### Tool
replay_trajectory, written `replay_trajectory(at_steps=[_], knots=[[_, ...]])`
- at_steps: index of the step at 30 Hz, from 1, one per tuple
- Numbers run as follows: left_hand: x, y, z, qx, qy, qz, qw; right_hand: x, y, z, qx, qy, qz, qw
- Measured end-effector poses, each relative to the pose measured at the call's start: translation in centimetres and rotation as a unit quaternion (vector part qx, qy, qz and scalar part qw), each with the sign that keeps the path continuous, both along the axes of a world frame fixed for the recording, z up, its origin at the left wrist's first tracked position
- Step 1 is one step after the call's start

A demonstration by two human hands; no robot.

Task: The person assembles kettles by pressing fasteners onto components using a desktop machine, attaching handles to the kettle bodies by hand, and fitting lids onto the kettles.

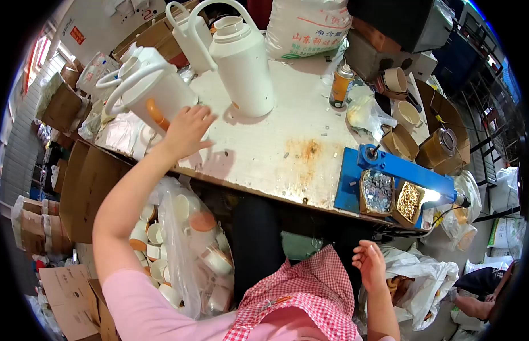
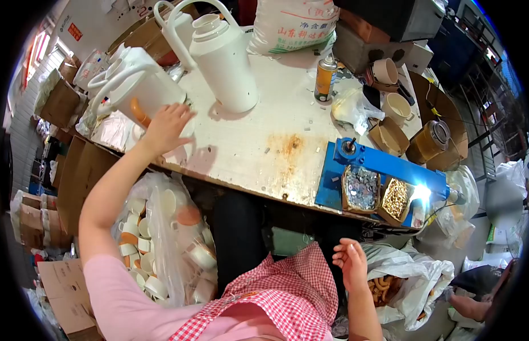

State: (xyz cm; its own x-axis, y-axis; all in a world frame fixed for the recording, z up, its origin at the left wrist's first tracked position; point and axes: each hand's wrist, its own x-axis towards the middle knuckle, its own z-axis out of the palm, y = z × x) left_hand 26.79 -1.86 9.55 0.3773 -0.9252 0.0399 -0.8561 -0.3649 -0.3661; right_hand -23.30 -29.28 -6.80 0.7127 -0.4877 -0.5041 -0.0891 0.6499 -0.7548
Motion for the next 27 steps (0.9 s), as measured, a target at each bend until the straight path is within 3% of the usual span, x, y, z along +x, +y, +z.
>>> replay_trajectory(at_steps=[2,4,6,7,8,9,10,13,14,15,16,17,18,19,21,22,23,24,25,26,27], knots=[[3.2,-4.0,-1.0,-0.327,-0.099,0.012,0.940,0.5,0.7,-1.3,0.017,0.028,0.000,0.999],[8.8,-8.0,1.5,-0.503,-0.033,0.105,0.857,1.8,1.5,-1.8,0.038,0.034,0.016,0.999],[17.3,-10.8,2.9,-0.601,0.091,0.186,0.772,3.9,2.7,-0.7,0.051,0.011,0.054,0.997],[18.8,-11.1,2.6,-0.605,0.091,0.182,0.770,5.1,3.3,0.0,0.047,0.003,0.073,0.996],[17.8,-11.9,3.9,-0.624,0.214,0.182,0.729,6.3,3.8,0.2,0.044,-0.012,0.090,0.995],[15.9,-12.7,4.9,-0.630,0.334,0.180,0.678,7.4,4.4,0.3,0.042,-0.025,0.106,0.993],[13.1,-13.6,4.6,-0.698,0.358,0.099,0.612,8.6,4.9,0.7,0.041,-0.047,0.126,0.990],[-0.2,-12.5,6.2,-0.748,0.369,0.059,0.549,12.1,6.7,1.4,0.005,-0.109,0.143,0.984],[-4.5,-10.5,6.9,-0.783,0.390,0.088,0.476,13.1,7.5,0.7,-0.070,-0.109,0.129,0.983],[-7.9,-8.4,6.8,-0.787,0.388,0.049,0.478,14.2,8.4,-0.7,-0.091,-0.089,0.087,0.988],[-10.4,-5.1,6.8,-0.748,0.485,0.024,0.452,15.0,8.8,-0.9,-0.070,-0.088,0.057,0.992],[-14.1,-3.7,7.1,-0.759,0.496,0.082,0.414,15.6,8.8,-0.7,-0.006,-0.056,0.043,0.997],[-16.1,-1.2,6.5,-0.777,0.487,0.134,0.375,15.4,8.5,1.7,0.080,-0.038,0.052,0.995],[-19.8,-2.5,7.4,-0.837,0.352,0.248,0.338,14.3,8.2,1.2,0.163,-0.101,0.064,0.979],[-24.1,-1.5,8.3,-0.863,0.353,0.251,0.261,11.6,8.3,1.8,0.192,-0.042,0.059,0.979],[-24.5,2.5,6.0,-0.806,0.498,0.139,0.288,10.0,9.2,2.1,0.180,-0.026,-0.068,0.981],[-24.0,5.7,3.3,-0.725,0.620,0.021,0.298,7.9,8.5,2.2,0.202,-0.076,-0.057,0.975],[-25.5,4.4,2.1,-0.782,0.536,0.138,0.286,6.0,7.8,1.9,0.135,-0.065,-0.050,0.987],[-26.1,3.9,-0.4,-0.769,0.484,0.176,0.379,4.2,7.2,1.5,0.066,-0.055,-0.036,0.996],[-27.4,2.4,-2.2,-0.774,0.460,0.228,0.370,2.3,6.5,1.0,0.025,-0.059,-0.021,0.998],[-26.3,6.2,-6.4,-0.676,0.586,0.176,0.410,0.7,5.8,1.3,0.004,0.006,-0.008,1.000]])
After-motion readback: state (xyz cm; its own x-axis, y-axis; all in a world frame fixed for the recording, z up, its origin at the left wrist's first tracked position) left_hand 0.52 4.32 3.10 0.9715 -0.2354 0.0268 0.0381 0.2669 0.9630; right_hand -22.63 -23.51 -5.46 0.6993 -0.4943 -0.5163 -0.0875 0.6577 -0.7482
